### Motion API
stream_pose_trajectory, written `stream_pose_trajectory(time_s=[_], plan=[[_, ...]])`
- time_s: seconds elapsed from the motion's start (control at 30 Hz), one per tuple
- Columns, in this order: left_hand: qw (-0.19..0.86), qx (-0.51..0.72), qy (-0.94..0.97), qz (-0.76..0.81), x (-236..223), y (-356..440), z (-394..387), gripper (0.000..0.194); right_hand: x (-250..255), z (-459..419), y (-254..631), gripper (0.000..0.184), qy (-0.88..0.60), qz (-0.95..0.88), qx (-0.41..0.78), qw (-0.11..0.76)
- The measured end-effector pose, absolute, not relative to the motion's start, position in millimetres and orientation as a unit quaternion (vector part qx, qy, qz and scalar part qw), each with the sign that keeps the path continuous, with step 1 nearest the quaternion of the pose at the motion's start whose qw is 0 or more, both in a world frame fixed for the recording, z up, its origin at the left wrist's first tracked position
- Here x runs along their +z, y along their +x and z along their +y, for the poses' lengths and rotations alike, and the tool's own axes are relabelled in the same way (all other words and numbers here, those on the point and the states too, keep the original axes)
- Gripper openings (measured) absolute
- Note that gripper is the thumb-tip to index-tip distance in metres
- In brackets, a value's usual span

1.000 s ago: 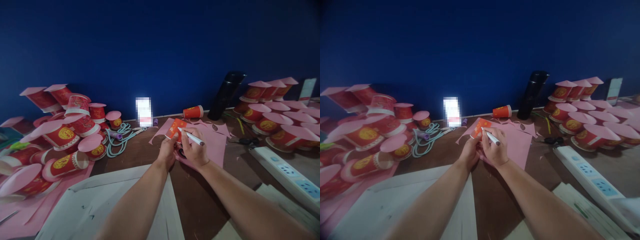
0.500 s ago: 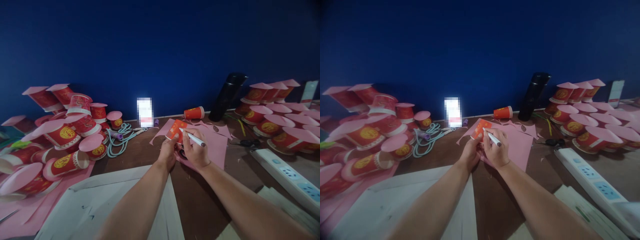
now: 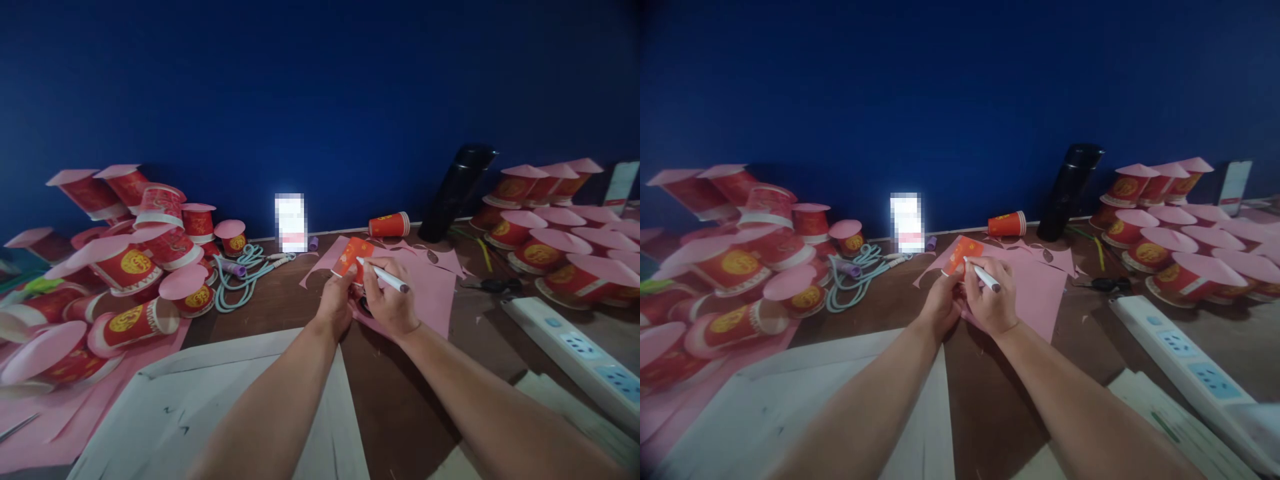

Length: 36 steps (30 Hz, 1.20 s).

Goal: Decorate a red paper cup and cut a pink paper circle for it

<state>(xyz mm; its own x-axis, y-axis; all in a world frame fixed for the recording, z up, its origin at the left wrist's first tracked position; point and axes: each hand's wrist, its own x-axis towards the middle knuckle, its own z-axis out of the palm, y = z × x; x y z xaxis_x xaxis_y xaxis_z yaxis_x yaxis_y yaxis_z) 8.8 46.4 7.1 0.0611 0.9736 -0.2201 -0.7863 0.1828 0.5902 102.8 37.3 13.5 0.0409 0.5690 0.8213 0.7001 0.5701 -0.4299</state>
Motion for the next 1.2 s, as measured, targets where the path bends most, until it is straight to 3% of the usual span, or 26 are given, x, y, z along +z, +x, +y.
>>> stream_pose_trajectory(time_s=[0.43,0.63,0.87,1.03,1.2], plan=[[0.761,0.607,0.057,0.221,9.1,-3.8,49.1,0.017,7.4,46.5,108.1,0.028,-0.485,-0.634,0.068,0.598],[0.773,0.599,0.068,0.198,7.4,-3.9,48.6,0.018,-3.2,58.1,106.7,0.040,-0.510,-0.547,0.238,0.620],[0.783,0.586,0.106,0.177,7.4,-1.2,46.4,0.018,9.2,49.2,100.0,0.047,-0.460,-0.553,0.353,0.598],[0.783,0.577,0.142,0.187,9.8,1.0,42.1,0.020,16.6,43.3,97.8,0.048,-0.436,-0.517,0.439,0.591],[0.782,0.572,0.179,0.173,12.8,3.4,36.4,0.024,11.7,46.9,99.3,0.040,-0.426,-0.495,0.446,0.613]])
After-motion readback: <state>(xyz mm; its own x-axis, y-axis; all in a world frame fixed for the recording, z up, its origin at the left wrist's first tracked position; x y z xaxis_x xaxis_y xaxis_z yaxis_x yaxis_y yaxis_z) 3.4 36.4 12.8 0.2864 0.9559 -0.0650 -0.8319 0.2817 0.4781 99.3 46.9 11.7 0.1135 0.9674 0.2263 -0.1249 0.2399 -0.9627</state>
